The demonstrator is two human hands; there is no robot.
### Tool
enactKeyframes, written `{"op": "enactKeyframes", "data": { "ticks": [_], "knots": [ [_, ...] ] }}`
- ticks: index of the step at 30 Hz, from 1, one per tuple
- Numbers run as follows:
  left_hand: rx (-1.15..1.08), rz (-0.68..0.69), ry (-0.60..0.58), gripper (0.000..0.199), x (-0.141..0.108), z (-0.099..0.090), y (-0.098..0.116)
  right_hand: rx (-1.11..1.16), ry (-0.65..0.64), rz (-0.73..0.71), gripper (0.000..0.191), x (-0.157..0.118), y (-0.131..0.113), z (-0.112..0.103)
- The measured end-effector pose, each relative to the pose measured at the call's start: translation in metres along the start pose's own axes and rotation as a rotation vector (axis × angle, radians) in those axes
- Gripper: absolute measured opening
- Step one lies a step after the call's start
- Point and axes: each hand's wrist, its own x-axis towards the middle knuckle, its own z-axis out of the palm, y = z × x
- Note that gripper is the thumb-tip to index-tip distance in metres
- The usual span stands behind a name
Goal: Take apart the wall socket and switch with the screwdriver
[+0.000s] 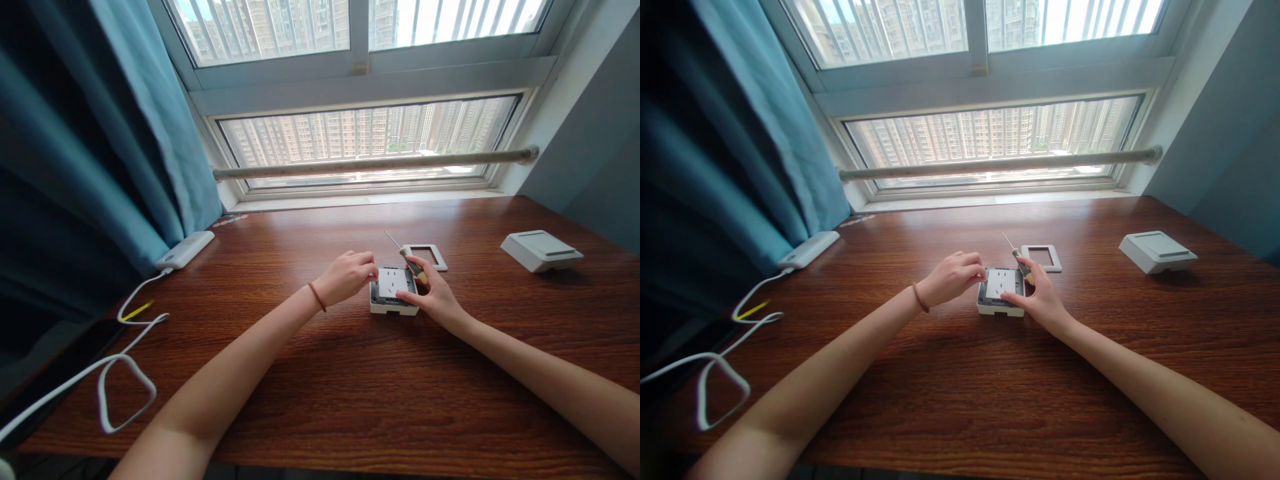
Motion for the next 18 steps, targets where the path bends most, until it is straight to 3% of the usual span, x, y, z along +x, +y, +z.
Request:
{"op": "enactKeyframes", "data": {
  "ticks": [7, 11, 14, 18],
  "knots": [
    [-0.005, 0.019, -0.003, 0.025, 0.0, 0.001, 0.004, -0.018, -0.008, 0.006, 0.073, 0.0, 0.001, 0.0],
    [-0.203, -0.093, 0.091, 0.019, 0.001, -0.001, -0.002, -0.019, -0.009, 0.004, 0.072, 0.0, 0.001, 0.0],
    [-0.407, -0.209, 0.129, 0.015, -0.002, -0.01, -0.027, -0.027, -0.014, 0.013, 0.072, 0.0, -0.001, -0.001],
    [-0.434, -0.45, 0.017, 0.016, -0.025, -0.022, -0.089, -0.043, -0.017, 0.008, 0.072, 0.0, -0.006, -0.003]
  ]
}}
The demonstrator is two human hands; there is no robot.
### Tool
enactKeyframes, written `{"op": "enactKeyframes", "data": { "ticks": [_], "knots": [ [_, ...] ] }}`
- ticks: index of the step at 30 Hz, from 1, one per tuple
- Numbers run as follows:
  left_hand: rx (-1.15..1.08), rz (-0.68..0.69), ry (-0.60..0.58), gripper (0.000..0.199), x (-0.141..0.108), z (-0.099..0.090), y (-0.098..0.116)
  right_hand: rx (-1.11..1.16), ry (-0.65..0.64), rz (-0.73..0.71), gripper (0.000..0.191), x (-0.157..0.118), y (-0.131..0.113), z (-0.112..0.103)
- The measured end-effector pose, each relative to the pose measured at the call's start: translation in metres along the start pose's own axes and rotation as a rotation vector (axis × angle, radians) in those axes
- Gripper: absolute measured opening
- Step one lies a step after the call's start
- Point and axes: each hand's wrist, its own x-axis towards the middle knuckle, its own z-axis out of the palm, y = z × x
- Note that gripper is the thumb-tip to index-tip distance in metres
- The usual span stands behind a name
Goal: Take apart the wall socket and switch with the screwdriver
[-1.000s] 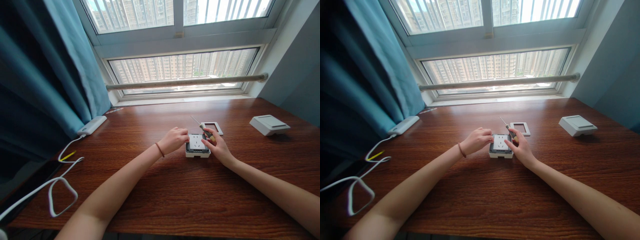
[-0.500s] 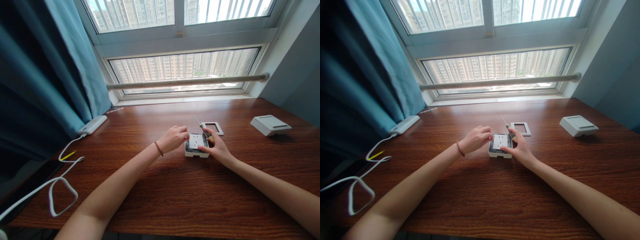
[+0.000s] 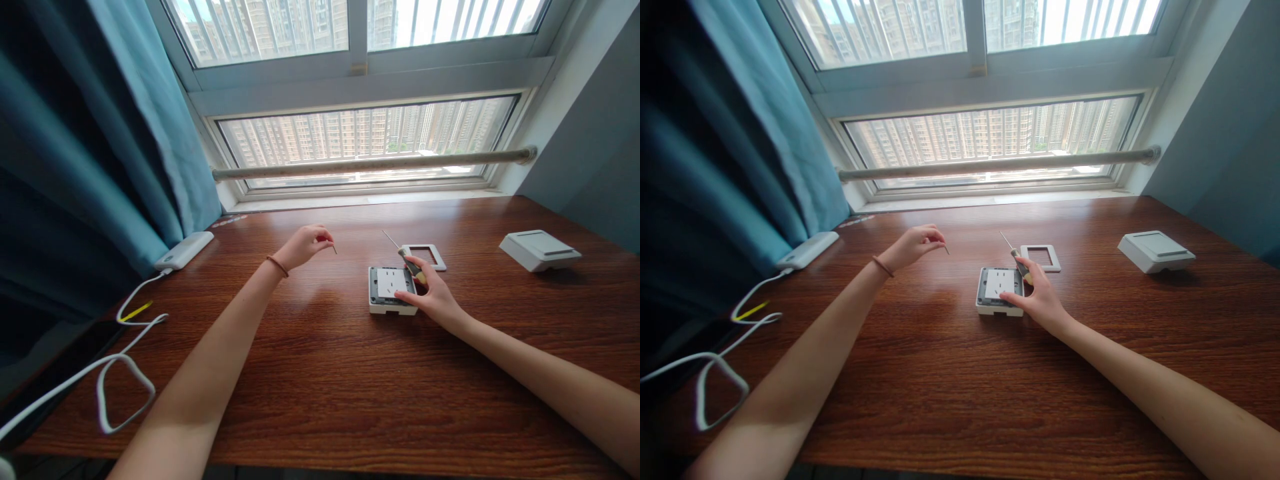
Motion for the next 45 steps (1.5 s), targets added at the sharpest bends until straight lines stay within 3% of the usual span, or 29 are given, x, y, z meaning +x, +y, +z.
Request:
{"op": "enactKeyframes", "data": {
  "ticks": [3, 6, 12, 28, 37, 39, 42, 45],
  "knots": [
    [0.025, -0.159, -0.057, 0.019, -0.007, -0.021, -0.047, -0.016, 0.004, 0.003, 0.073, -0.001, -0.002, -0.001],
    [0.017, -0.248, -0.104, 0.023, -0.02, -0.028, -0.079, -0.01, 0.0, 0.011, 0.073, -0.001, -0.002, -0.001],
    [-0.007, -0.34, -0.112, 0.03, -0.036, -0.025, -0.103, -0.002, -0.002, 0.009, 0.071, 0.0, -0.001, 0.0],
    [0.004, -0.2, -0.103, 0.02, -0.036, -0.009, -0.106, 0.001, -0.015, 0.028, 0.07, 0.0, -0.004, 0.0],
    [0.0, -0.145, -0.004, 0.022, -0.041, -0.007, -0.118, 0.014, -0.015, 0.035, 0.072, -0.001, -0.001, 0.0],
    [0.006, -0.145, 0.038, 0.023, -0.04, -0.008, -0.118, 0.037, 0.021, 0.034, 0.068, -0.001, 0.002, 0.001],
    [0.008, -0.143, 0.114, 0.028, -0.035, -0.008, -0.11, 0.082, 0.2, 0.011, 0.058, 0.001, 0.005, 0.001],
    [-0.014, -0.1, 0.13, 0.034, -0.023, 0.0, -0.081, 0.15, 0.348, -0.024, 0.045, 0.004, 0.001, -0.004]
  ]
}}
